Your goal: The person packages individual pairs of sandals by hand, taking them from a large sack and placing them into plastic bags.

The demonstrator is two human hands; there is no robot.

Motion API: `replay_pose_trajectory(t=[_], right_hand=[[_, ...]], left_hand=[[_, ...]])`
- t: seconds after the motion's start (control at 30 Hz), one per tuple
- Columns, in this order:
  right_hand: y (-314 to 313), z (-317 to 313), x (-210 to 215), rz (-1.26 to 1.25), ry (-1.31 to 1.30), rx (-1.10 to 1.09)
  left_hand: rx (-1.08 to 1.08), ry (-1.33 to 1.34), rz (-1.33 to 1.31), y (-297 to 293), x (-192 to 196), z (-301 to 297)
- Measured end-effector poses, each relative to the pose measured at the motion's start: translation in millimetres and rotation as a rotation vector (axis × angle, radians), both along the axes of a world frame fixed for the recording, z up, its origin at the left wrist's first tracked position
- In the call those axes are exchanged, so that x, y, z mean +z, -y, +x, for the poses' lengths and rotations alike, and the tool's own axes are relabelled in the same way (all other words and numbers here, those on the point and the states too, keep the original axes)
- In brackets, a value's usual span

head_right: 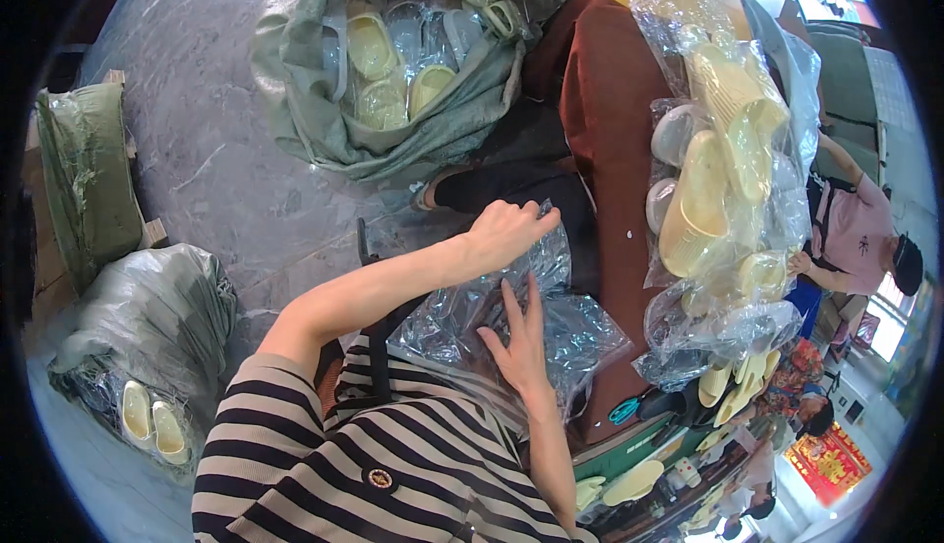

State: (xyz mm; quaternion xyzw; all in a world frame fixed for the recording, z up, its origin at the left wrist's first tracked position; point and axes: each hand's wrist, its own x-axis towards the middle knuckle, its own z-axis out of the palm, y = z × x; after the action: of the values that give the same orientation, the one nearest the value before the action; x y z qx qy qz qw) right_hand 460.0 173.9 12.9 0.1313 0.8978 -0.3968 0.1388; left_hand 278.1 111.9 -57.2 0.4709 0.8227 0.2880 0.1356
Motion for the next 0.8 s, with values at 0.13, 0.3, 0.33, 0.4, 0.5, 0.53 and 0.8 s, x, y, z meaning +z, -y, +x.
replay_pose_trajectory(t=[0.13,0.3,0.33,0.4,0.5,0.53,0.8], right_hand=[[-35,-11,-7,-0.393,0.132,-0.409],[-38,-40,10,0.3,-0.045,0.008],[-32,-40,8,0.321,-0.058,-0.017],[-19,-33,0,0.356,0.069,-0.002],[-16,-11,-22,0.237,-0.076,-0.092],[-10,-6,-21,0.198,-0.093,-0.136],[1,24,-34,0.123,-0.17,-0.276]], left_hand=[[0.011,-0.007,0.059,2,4,-13],[-0.054,0.108,0.137,5,9,-36],[-0.043,0.108,0.139,3,7,-38],[-0.055,0.096,0.133,4,-2,-39],[-0.041,0.122,0.075,-2,-12,-31],[-0.041,0.156,0.042,1,-11,-26],[-0.06,0.247,0.073,-16,-5,-18]])
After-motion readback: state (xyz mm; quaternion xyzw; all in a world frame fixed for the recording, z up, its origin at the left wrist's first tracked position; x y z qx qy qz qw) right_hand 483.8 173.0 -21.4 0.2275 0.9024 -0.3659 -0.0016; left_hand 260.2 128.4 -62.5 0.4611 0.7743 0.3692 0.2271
